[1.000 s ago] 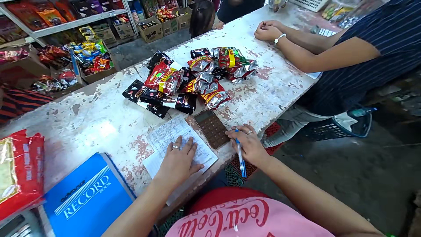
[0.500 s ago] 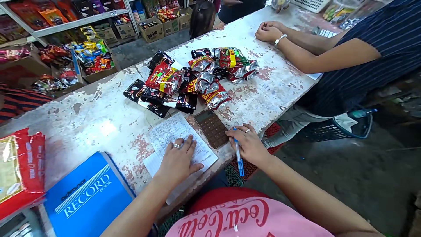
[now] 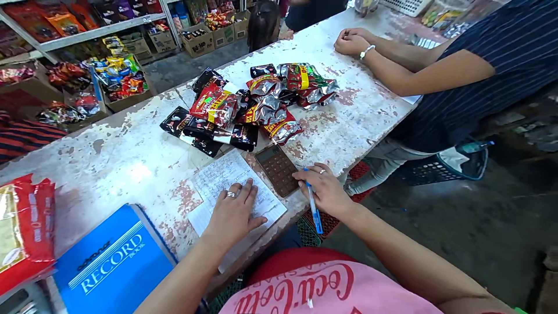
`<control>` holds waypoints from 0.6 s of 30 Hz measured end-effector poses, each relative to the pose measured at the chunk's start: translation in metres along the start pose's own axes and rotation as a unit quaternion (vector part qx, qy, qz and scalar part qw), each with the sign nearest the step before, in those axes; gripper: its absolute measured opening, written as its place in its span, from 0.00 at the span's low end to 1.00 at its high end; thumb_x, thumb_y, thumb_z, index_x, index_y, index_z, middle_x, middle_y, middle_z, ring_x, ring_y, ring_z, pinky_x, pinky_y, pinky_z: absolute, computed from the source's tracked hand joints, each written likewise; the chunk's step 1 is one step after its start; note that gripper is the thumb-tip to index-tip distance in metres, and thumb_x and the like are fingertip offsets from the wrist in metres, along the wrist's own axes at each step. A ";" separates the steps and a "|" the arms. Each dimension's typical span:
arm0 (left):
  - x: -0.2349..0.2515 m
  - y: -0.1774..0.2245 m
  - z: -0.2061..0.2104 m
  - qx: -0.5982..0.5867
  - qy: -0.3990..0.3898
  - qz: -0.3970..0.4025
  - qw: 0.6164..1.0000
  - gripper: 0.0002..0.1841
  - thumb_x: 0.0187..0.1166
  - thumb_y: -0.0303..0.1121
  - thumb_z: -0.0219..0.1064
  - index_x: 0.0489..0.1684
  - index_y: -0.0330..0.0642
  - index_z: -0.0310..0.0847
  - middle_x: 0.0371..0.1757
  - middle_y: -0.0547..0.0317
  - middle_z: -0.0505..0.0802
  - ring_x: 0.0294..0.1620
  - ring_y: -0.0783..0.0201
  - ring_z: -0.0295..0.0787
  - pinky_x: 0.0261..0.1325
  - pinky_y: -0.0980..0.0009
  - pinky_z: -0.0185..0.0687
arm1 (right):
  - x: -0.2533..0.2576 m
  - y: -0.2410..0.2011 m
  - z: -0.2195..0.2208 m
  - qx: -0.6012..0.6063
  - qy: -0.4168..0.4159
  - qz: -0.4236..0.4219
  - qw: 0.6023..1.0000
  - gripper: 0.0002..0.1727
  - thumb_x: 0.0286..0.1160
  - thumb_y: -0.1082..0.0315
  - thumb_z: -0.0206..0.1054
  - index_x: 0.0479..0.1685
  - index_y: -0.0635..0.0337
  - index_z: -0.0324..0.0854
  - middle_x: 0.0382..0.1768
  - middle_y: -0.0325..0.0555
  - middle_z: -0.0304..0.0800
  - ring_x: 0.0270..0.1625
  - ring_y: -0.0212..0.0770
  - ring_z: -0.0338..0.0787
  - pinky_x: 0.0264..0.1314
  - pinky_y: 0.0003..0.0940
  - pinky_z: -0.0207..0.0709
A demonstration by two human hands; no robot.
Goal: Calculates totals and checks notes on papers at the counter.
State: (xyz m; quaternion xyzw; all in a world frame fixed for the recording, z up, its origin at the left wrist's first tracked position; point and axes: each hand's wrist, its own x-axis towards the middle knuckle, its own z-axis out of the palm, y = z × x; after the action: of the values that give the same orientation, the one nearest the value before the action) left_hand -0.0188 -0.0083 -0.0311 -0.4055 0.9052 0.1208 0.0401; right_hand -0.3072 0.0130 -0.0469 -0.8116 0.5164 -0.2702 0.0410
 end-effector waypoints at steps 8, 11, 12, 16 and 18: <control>-0.001 0.001 -0.002 -0.002 -0.013 -0.003 1.000 0.46 0.80 0.71 0.50 0.89 0.43 0.64 0.92 0.53 0.67 0.88 0.42 0.65 0.74 0.41 0.69 | 0.010 -0.018 0.018 0.057 -0.050 -0.043 0.996 0.17 0.89 0.61 0.50 0.59 0.51 0.86 0.63 0.39 0.93 0.77 0.52 0.81 0.82 0.64 0.62; -0.001 0.000 -0.001 -0.003 -0.009 -0.002 1.000 0.46 0.80 0.71 0.50 0.89 0.44 0.63 0.92 0.53 0.67 0.88 0.42 0.65 0.74 0.42 0.69 | 0.012 -0.019 0.022 0.053 -0.069 -0.038 0.995 0.17 0.87 0.61 0.52 0.60 0.51 0.86 0.63 0.39 0.93 0.79 0.54 0.80 0.82 0.67 0.60; -0.001 0.000 -0.002 -0.005 -0.015 -0.004 1.000 0.46 0.80 0.71 0.50 0.89 0.44 0.63 0.92 0.54 0.66 0.88 0.43 0.64 0.75 0.42 0.69 | 0.011 -0.019 0.021 0.050 -0.056 -0.040 0.996 0.17 0.87 0.60 0.52 0.59 0.51 0.86 0.61 0.39 0.94 0.78 0.54 0.81 0.82 0.67 0.60; -0.001 0.000 -0.002 -0.008 -0.017 -0.001 1.000 0.46 0.80 0.71 0.49 0.89 0.43 0.63 0.92 0.52 0.66 0.88 0.42 0.64 0.75 0.42 0.68 | 0.002 -0.012 0.020 0.025 0.025 -0.036 0.999 0.16 0.87 0.59 0.52 0.53 0.53 0.87 0.52 0.41 0.96 0.70 0.51 0.86 0.81 0.62 0.63; 0.000 0.000 -0.002 -0.006 -0.017 -0.002 1.000 0.46 0.80 0.71 0.50 0.89 0.43 0.63 0.92 0.52 0.66 0.88 0.42 0.64 0.75 0.41 0.68 | 0.003 -0.012 0.020 0.014 0.022 -0.024 0.999 0.14 0.84 0.62 0.55 0.51 0.54 0.87 0.47 0.41 0.96 0.68 0.52 0.87 0.80 0.60 0.65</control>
State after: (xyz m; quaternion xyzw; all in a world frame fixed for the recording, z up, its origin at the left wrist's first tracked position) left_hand -0.0187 -0.0084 -0.0287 -0.4053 0.9028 0.1333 0.0534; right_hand -0.2865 0.0121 -0.0584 -0.8166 0.4940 -0.2964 0.0347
